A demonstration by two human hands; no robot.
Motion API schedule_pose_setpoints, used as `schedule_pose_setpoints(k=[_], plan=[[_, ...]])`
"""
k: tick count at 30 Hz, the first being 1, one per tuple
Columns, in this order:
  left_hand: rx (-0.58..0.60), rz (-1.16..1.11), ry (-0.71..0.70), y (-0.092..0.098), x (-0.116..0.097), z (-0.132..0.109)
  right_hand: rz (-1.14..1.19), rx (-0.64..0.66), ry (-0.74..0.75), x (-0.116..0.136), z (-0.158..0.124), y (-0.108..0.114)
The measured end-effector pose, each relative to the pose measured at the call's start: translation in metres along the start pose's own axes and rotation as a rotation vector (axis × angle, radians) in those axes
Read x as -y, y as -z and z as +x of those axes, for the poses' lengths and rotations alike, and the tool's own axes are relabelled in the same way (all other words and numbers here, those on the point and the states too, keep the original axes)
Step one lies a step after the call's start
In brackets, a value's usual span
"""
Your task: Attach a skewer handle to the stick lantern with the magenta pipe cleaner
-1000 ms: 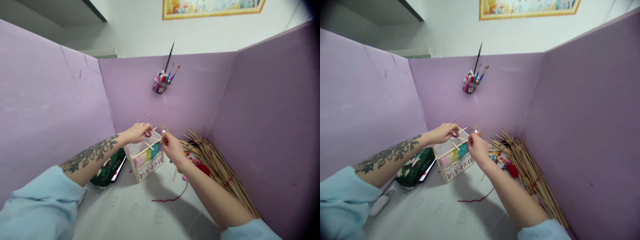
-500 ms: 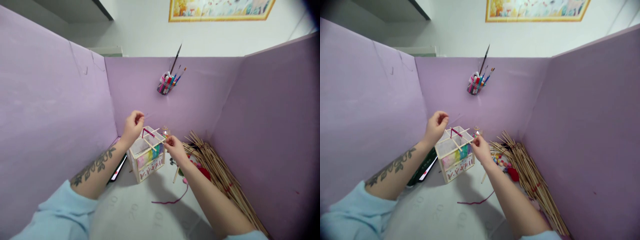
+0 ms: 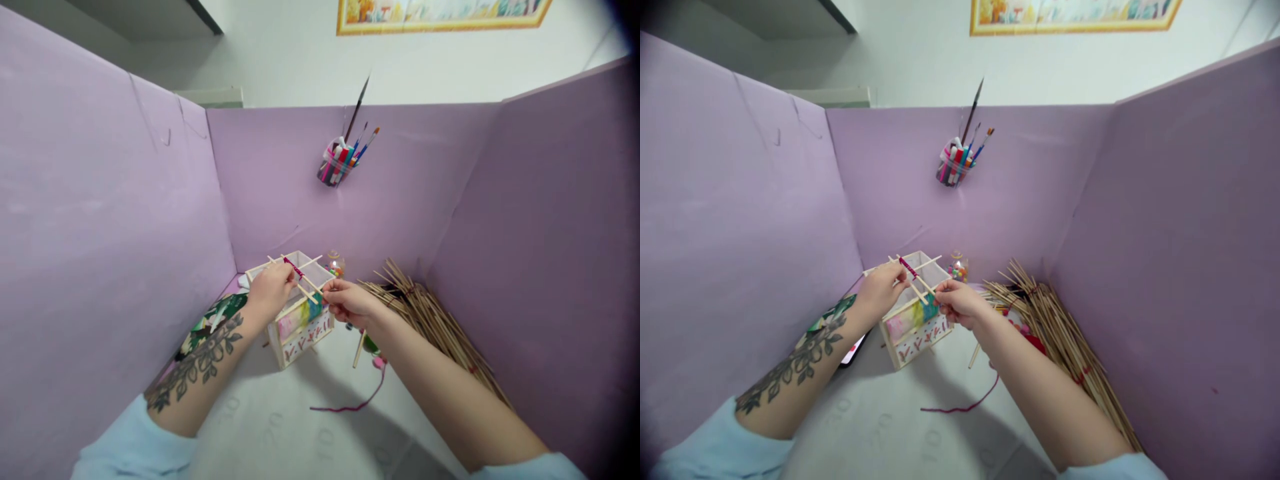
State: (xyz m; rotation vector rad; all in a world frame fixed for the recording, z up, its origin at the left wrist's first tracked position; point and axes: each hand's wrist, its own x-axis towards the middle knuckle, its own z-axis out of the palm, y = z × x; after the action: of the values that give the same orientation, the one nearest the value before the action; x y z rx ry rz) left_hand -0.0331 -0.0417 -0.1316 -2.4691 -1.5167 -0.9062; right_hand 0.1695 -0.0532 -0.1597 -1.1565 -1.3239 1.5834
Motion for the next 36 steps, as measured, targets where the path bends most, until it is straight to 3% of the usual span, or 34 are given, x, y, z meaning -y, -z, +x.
schedule_pose_setpoints(k=[7, 15, 19, 27, 36], plan=[[0.004, 0.085, -0.061, -0.001, 0.003, 0.001, -0.116, -0.041, 0.062, 0.0, -0.008, -0.013], [-0.058, 0.093, -0.094, -0.002, 0.003, -0.004, -0.488, -0.259, 0.401, -0.009, -0.009, -0.017], [-0.118, 0.108, -0.128, -0.003, 0.003, -0.007, -0.667, -0.32, 0.498, -0.008, -0.018, -0.02], [-0.179, 0.133, -0.224, -0.004, 0.005, -0.01, -0.876, -0.383, 0.507, -0.004, -0.029, -0.028], [-0.103, 0.172, -0.245, -0.002, 0.003, -0.009, -1.114, -0.411, 0.441, 0.001, -0.036, -0.032]])
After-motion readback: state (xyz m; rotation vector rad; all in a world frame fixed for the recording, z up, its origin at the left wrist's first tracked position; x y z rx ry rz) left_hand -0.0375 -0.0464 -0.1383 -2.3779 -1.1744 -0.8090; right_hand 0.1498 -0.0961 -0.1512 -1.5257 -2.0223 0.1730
